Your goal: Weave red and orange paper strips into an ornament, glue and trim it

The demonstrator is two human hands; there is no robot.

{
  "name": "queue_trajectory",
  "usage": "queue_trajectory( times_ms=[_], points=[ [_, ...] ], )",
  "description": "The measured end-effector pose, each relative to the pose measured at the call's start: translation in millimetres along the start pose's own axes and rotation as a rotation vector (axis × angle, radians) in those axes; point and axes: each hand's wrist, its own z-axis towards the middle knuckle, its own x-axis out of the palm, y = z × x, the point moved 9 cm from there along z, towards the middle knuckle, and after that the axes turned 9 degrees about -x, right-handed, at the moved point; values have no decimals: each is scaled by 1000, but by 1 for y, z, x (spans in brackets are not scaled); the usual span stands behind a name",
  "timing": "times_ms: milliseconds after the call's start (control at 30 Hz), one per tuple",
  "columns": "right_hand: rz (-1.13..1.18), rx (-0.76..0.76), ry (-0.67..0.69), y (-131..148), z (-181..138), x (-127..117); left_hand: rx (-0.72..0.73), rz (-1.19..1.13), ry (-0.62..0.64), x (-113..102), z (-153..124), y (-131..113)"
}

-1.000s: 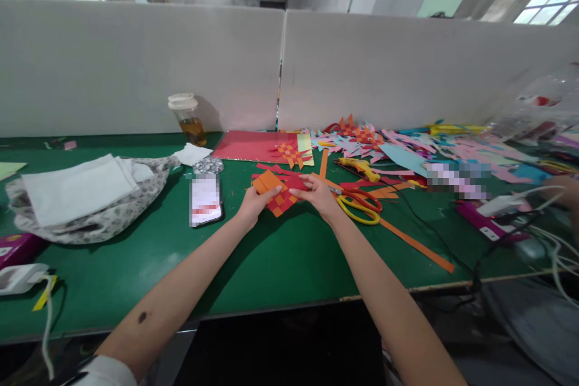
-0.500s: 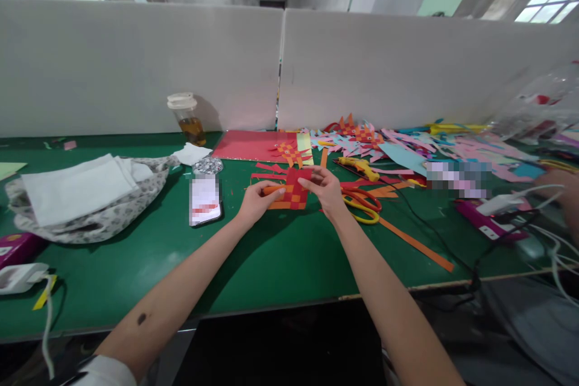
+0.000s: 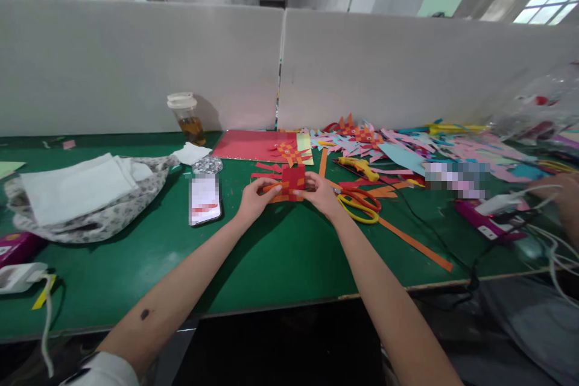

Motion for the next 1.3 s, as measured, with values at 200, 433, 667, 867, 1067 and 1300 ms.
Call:
queue_trajectory(
  times_ms=[200, 433, 667, 867, 1067, 1300],
  points=[
    [3, -18, 51, 7, -1, 6, 67, 67, -15, -5, 4, -2],
    [42, 15, 76, -1, -1, 8, 90, 108, 3, -6, 5, -3],
    [97, 64, 89, -4, -2, 11, 114, 151, -2, -6, 5, -4],
    [131, 146, -47, -5, -3, -2, 131, 124, 7, -5, 4, -6],
    [200, 224, -145, -16, -3, -12, 145, 107, 31, -3, 4, -4],
    [238, 239, -142, -15, -3, -10, 160, 124, 31, -2, 4, -3]
  ],
)
